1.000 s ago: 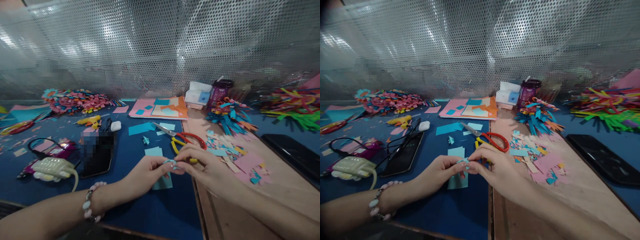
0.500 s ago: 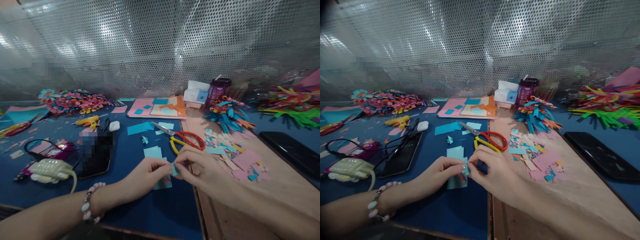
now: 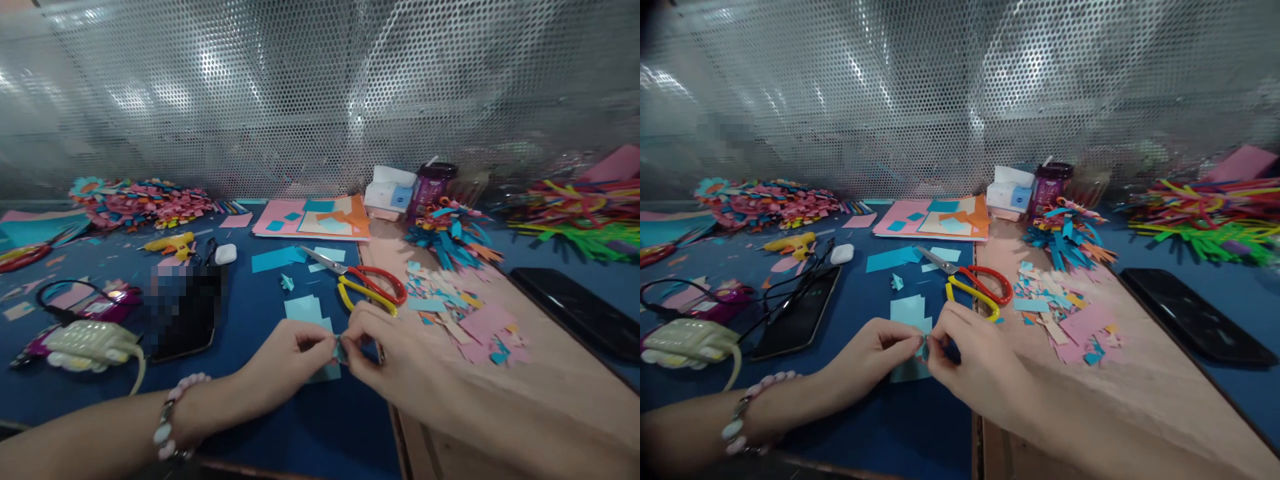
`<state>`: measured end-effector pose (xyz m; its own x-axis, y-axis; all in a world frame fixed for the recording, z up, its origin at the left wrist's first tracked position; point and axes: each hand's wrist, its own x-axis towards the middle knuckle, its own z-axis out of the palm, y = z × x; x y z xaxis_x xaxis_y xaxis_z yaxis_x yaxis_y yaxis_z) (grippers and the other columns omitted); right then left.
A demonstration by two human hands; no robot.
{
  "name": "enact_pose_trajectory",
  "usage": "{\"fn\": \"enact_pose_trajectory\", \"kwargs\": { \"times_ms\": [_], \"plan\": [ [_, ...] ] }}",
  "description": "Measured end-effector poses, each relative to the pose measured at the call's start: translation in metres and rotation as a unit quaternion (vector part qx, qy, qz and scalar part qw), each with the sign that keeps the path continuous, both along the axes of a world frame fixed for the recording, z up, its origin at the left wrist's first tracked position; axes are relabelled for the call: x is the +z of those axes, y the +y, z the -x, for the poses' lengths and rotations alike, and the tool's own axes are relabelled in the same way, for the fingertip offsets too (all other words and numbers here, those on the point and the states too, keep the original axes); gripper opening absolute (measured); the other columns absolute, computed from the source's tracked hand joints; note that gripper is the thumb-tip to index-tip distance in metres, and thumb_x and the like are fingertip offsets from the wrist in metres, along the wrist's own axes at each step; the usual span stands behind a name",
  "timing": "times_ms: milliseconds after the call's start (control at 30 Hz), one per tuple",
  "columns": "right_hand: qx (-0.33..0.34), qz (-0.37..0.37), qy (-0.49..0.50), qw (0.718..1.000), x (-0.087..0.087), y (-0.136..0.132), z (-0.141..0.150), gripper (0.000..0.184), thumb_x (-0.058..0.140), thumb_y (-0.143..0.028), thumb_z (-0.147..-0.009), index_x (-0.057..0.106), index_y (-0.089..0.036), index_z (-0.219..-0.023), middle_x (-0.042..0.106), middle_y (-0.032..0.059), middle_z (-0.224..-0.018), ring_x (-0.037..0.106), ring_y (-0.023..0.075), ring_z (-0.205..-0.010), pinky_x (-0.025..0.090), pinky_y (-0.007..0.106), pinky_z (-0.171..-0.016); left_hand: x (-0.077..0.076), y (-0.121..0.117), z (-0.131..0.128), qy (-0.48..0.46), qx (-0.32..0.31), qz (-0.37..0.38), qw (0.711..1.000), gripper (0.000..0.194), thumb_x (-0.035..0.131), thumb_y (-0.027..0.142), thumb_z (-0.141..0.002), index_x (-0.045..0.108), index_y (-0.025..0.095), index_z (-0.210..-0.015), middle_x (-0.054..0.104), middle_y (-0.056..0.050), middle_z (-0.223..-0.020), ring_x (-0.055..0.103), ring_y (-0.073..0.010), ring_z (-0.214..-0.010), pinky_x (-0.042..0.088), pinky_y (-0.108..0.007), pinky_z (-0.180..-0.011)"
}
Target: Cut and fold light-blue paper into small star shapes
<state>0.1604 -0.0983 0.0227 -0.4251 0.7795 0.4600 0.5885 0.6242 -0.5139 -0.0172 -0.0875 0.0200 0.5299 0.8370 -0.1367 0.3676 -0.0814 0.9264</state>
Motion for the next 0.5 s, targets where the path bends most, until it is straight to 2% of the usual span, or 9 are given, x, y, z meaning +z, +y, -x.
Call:
{"fn": "enact_pose_trajectory", "kwargs": {
  "times_ms": [100,200,267,333,400,500],
  "plan": [
    [0.015,0.036,-0.011,0.999,0.008,-0.001,-0.002,0.016,0.056,-0.007,-0.076,0.05,-0.016,-0.065,0.051,-0.0039,-0.064,0.047,0.006,-0.057,0.036,0.017,-0.053,-0.002,-0.001,0.002,0.024,-0.006,-0.038,0.999,0.037,0.043,0.034,-0.084,0.046,0.013,-0.054,0.032,0.004,-0.056,0.028,-0.0078,-0.057,0.022,-0.021,-0.053],
    [0.043,0.028,-0.012,0.999,0.007,0.002,-0.004,0.014,0.054,-0.007,-0.079,0.052,-0.016,-0.067,0.053,-0.0027,-0.066,0.049,0.0066,-0.06,0.037,0.018,-0.054,-0.003,0.0,0.002,0.028,-0.012,-0.037,0.999,0.037,0.043,0.035,-0.085,0.05,0.012,-0.057,0.038,0.003,-0.057,0.031,-0.0081,-0.058,0.025,-0.021,-0.054],
    [0.054,-0.037,-0.011,0.998,-0.001,0.004,-0.004,0.012,0.053,-0.009,-0.081,0.055,-0.015,-0.071,0.056,-0.0001,-0.07,0.052,0.0093,-0.066,0.039,0.021,-0.057,-0.002,0.001,0.002,0.012,-0.011,-0.013,1.0,0.036,0.043,0.036,-0.085,0.056,0.012,-0.062,0.046,0.002,-0.059,0.038,-0.0091,-0.06,0.029,-0.021,-0.057],
    [0.037,-0.138,-0.045,0.989,-0.01,0.005,-0.004,0.011,0.051,-0.011,-0.082,0.058,-0.015,-0.074,0.059,0.0026,-0.074,0.053,0.013,-0.07,0.039,0.026,-0.058,-0.001,0.001,0.001,-0.005,0.0,0.011,1.0,0.035,0.044,0.036,-0.084,0.06,0.012,-0.065,0.053,0.001,-0.061,0.044,-0.0103,-0.063,0.034,-0.021,-0.061],
    [0.03,-0.232,-0.105,0.967,-0.017,0.005,-0.006,0.011,0.051,-0.011,-0.083,0.06,-0.014,-0.077,0.06,0.004,-0.074,0.054,0.0158,-0.07,0.038,0.03,-0.058,0.0,0.001,0.0,-0.005,0.016,0.022,1.0,0.035,0.045,0.034,-0.084,0.061,0.011,-0.063,0.055,0.0,-0.06,0.047,-0.0108,-0.063,0.036,-0.021,-0.061],
    [0.06,-0.317,-0.177,0.93,-0.02,0.005,-0.011,0.01,0.053,-0.011,-0.083,0.062,-0.012,-0.082,0.063,0.0053,-0.077,0.057,0.019,-0.076,0.04,0.032,-0.061,0.001,0.001,0.0,-0.045,0.029,0.04,0.998,0.033,0.046,0.034,-0.083,0.063,0.011,-0.066,0.062,-0.002,-0.067,0.055,-0.0132,-0.07,0.041,-0.022,-0.069]
  ]
}}
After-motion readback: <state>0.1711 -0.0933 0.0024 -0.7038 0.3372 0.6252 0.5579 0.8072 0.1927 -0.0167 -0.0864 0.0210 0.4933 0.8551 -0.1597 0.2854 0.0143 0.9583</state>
